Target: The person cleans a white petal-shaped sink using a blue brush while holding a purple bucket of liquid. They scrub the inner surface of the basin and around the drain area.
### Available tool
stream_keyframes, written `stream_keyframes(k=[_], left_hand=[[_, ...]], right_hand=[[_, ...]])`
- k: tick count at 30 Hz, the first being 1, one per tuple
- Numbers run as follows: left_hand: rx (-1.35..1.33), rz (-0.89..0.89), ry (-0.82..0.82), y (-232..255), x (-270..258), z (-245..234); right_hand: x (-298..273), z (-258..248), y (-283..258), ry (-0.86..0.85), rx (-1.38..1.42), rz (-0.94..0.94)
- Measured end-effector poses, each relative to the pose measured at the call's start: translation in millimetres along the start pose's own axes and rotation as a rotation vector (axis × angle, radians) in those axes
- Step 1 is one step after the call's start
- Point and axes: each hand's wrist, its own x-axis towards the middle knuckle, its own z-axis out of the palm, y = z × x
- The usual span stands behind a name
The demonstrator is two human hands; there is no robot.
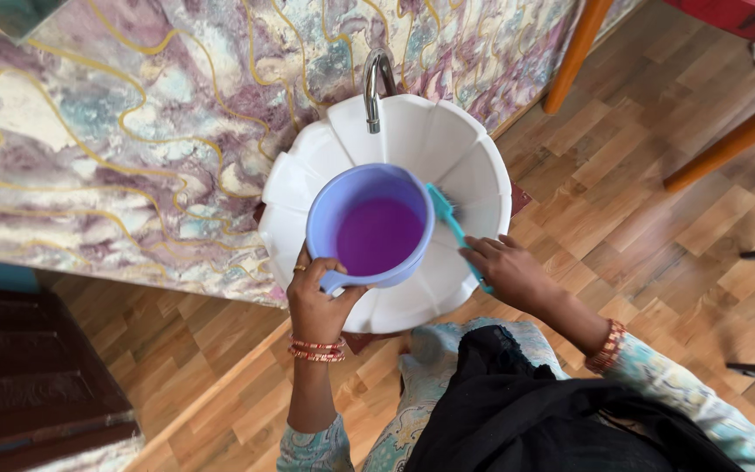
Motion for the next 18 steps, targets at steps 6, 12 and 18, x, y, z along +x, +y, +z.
stream_keyframes(k=[6,12,18], left_hand=[[0.055,-0.061,0.041,24.4,-1.2,34.2],[0.008,-0.045,0.008,40.5,20.1,62.1],[-0.024,-0.065,0.011,27.5,35.4,96.8]], right_hand=[[18.8,-8.3,-1.6,-0.17,0.035,-0.038],[20.2,-26.4,11.6,-0.193,0.109,-0.136],[-3.5,-92.7,23.7,0.15,0.457,0.257]])
